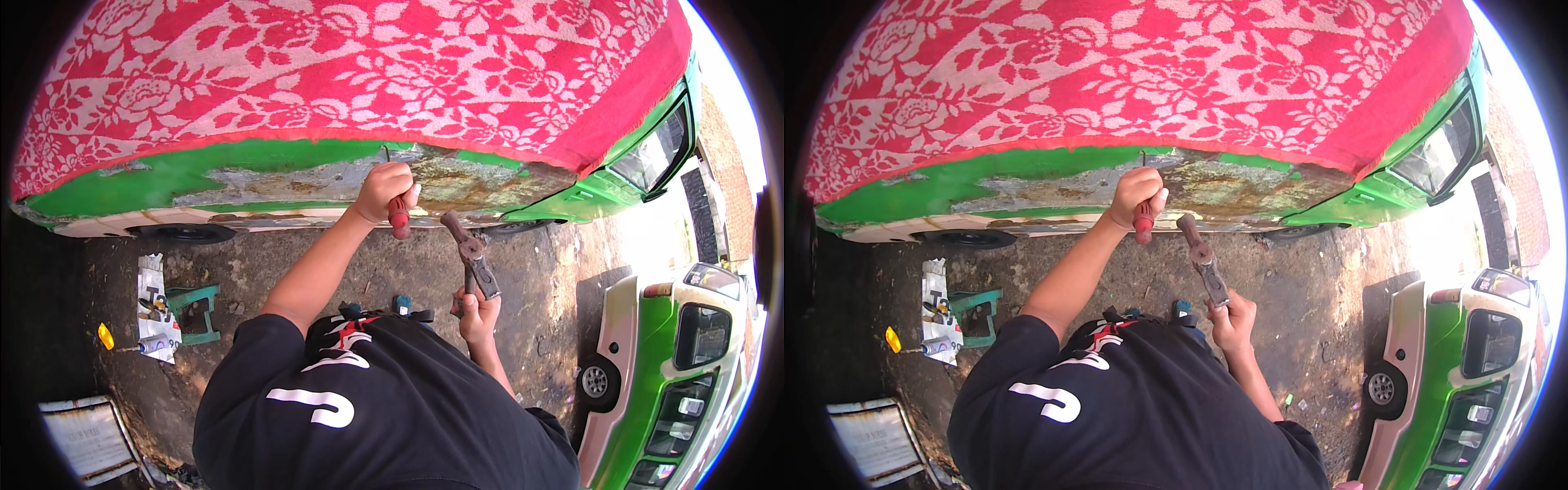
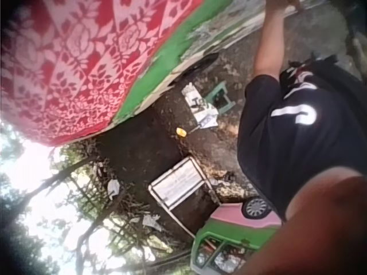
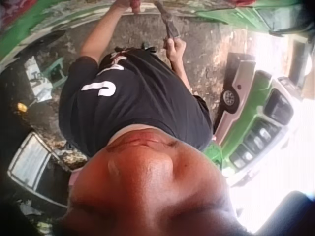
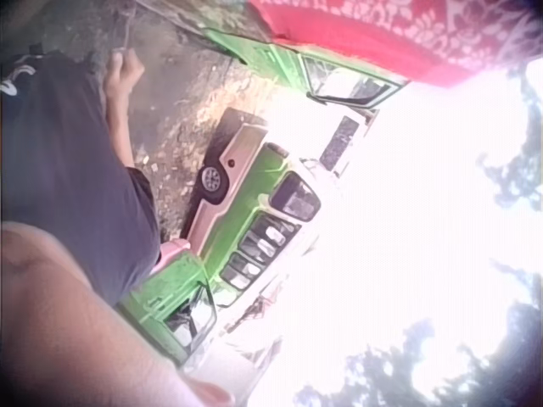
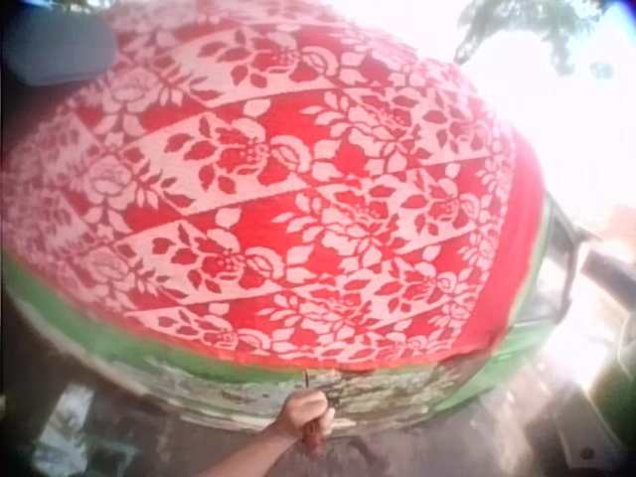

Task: The person uses a hammer and a red-handled punch to repeatedly strike a green car panel, likely to remove paint or rust. The person holds the punch against the panel and strikes it with the hammer in a repetitive manner.

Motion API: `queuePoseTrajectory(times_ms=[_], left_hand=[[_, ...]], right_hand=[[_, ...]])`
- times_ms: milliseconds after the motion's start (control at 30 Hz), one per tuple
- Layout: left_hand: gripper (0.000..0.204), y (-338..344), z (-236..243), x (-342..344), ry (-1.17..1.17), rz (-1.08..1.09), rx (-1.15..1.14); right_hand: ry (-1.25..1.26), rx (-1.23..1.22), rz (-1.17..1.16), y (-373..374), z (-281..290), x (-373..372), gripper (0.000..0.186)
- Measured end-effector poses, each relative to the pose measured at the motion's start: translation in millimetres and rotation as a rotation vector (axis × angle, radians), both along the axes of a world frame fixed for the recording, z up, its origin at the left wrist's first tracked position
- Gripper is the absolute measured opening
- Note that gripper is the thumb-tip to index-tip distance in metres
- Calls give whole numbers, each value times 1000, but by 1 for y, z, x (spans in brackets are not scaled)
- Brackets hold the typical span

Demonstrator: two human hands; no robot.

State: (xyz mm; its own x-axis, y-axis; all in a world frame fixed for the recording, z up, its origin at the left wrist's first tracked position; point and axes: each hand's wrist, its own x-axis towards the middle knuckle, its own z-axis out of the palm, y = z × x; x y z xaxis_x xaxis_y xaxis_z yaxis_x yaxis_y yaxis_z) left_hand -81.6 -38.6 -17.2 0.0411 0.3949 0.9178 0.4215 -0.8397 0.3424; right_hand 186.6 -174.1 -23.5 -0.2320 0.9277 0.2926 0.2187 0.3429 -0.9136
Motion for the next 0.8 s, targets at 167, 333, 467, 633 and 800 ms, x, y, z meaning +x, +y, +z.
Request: queuePoseTrajectory(times_ms=[167,333,467,633,800], left_hand=[[28,-1,2,3,-1,20,-8],[28,-2,1,5,-3,49,-23],[29,-1,-1,4,-4,49,-37],[29,5,5,7,-12,63,-75],[29,8,5,11,-11,78,-52]], right_hand=[[-18,3,-14,1,3,0,42],[-17,-24,-26,0,0,2,42],[-21,-26,-19,0,3,2,40],[-33,11,5,-2,0,4,37],[146,238,128,4,-12,-2,37]])
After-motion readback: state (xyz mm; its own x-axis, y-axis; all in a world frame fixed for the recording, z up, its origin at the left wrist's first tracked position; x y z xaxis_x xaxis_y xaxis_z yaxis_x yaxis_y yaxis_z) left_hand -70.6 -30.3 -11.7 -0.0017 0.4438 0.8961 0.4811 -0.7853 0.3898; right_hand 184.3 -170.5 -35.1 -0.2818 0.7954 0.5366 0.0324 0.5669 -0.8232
